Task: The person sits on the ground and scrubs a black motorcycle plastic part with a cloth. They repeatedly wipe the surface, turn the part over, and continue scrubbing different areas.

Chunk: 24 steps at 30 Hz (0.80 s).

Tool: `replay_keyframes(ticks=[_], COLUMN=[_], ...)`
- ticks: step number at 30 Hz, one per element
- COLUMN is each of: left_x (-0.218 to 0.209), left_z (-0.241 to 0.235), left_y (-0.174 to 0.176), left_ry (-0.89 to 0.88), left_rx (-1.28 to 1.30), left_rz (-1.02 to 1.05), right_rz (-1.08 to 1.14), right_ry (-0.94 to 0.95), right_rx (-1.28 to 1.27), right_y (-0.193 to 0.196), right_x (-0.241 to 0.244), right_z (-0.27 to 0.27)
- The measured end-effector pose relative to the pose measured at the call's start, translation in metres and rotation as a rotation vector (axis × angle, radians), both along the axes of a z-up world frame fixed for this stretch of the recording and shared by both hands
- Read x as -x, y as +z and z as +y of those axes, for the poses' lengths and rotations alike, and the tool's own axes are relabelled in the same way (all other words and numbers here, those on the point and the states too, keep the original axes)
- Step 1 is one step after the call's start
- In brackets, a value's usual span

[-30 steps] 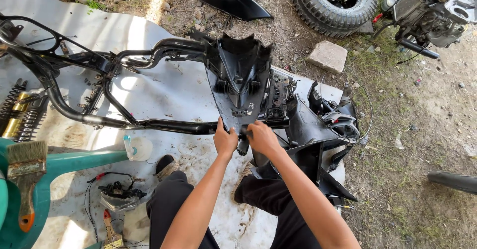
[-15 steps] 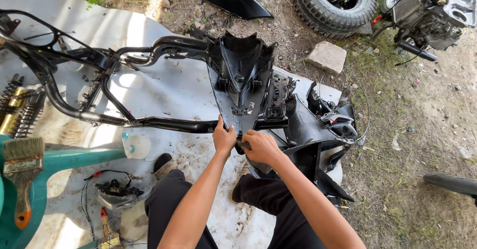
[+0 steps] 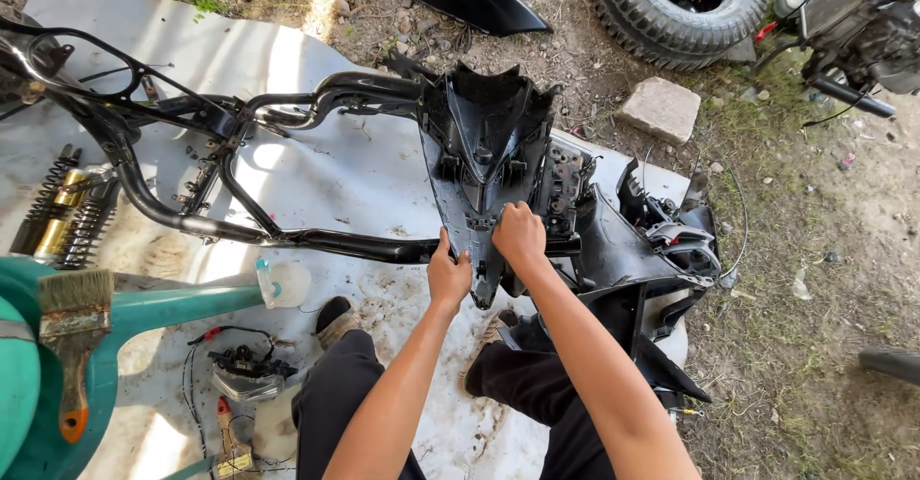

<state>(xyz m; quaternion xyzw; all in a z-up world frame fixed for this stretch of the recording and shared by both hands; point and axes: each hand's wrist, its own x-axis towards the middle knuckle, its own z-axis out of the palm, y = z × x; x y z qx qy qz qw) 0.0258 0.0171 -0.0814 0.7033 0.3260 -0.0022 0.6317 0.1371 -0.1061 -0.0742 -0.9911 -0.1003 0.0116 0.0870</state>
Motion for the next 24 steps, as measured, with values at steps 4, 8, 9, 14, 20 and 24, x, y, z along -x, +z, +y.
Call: replay_keyframes(ticks=[4, 8, 9, 14, 20, 24], left_x=[-0.003, -0.002, -0.003, 0.000, -0.003, 0.001], left_z=[0.003, 0.003, 0.003, 0.006, 0.001, 0.004], left_y=[0.002, -0.015, -0.008, 0.010, -0.013, 0.004], left_ry=[-0.034, -0.007, -0.009, -0.011, -0.003, -0.026], left_rx=[0.044, -0.044, 0.009, 0.009, -0.053, 0.012], left_rz=[0.131, -0.024, 0.018, 0.057, -0.077, 0.083], right_rz=[0.002, -0.114, -0.173, -0.393, -0.160, 0.087], right_ry=[0.001, -0.119, -0.163, -0.258, 0.022, 0.198], right_rx=[-0.034, -0.186, -0.240, -0.422, -0.339, -0.151], right_y=[0.007, 0.011, 0.012, 0.035, 0.015, -0.001], right_x=[-0.004, -0.008, -0.011, -0.024, -0.031, -0.021], right_z=[0.002, -0.005, -0.010, -0.013, 0.006, 0.012])
